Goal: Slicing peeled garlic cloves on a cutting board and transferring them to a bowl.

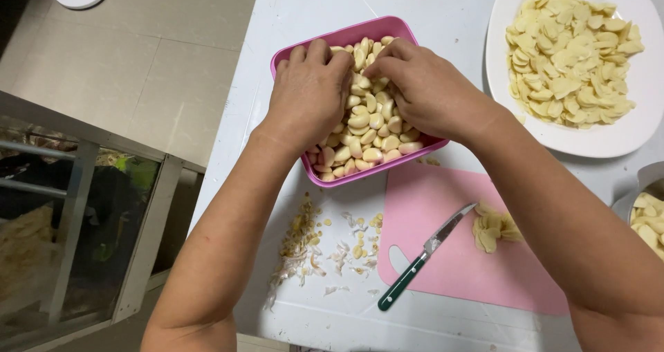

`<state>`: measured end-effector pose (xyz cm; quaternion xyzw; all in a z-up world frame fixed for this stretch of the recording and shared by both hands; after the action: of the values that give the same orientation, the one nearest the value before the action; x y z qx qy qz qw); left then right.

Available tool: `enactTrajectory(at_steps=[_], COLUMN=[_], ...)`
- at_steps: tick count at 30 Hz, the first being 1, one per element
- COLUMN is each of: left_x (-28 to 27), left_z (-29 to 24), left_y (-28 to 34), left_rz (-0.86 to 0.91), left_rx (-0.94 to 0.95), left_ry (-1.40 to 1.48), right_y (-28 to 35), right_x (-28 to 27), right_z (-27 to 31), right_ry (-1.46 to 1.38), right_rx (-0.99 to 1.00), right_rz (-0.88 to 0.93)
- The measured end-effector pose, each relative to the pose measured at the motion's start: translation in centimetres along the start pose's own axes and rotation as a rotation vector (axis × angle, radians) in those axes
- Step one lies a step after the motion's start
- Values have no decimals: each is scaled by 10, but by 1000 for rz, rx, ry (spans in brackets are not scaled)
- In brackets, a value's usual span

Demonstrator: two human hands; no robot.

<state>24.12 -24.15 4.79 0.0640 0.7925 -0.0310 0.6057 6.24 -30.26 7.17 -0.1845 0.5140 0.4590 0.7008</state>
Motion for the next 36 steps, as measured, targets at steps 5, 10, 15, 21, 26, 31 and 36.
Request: enactTrajectory(at_steps=[5,10,15,21,26,31,36], left_x=[-13,-26,-36,-4,3,2,-3], left_z=[-14,-18,-9,5,5,-5,-21], left_y=[14,30,32,10,-8,-12,1], left_rz=[80,230,77,-27,-116,-102,101], left_rx=[50,62,33,-82,-64,-109,-85], left_ry=[121,290,436,186,111,126,249], right_y=[22,34,41,55,59,63,65], right_x=[-17,-24,-26,-23,-18,-17,-9], right_z=[6,-5,-5,12,16,31,30], right_ry=[-322,-412,-192,-209,-189,-250,-334], right_rx=[1,37,46,106,143,260,367], right_rz=[29,-32,21,121,119,155,85])
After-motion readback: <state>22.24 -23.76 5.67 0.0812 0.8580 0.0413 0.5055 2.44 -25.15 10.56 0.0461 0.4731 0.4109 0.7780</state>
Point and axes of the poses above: each hand's wrist, its own y-axis away from the middle knuckle, its own x-axis out of the palm, z = x × y, the point moved 3 cm from there along -y, towards the middle knuckle, and after that the axes turned 12 degrees about z, right-handed, at the moved point
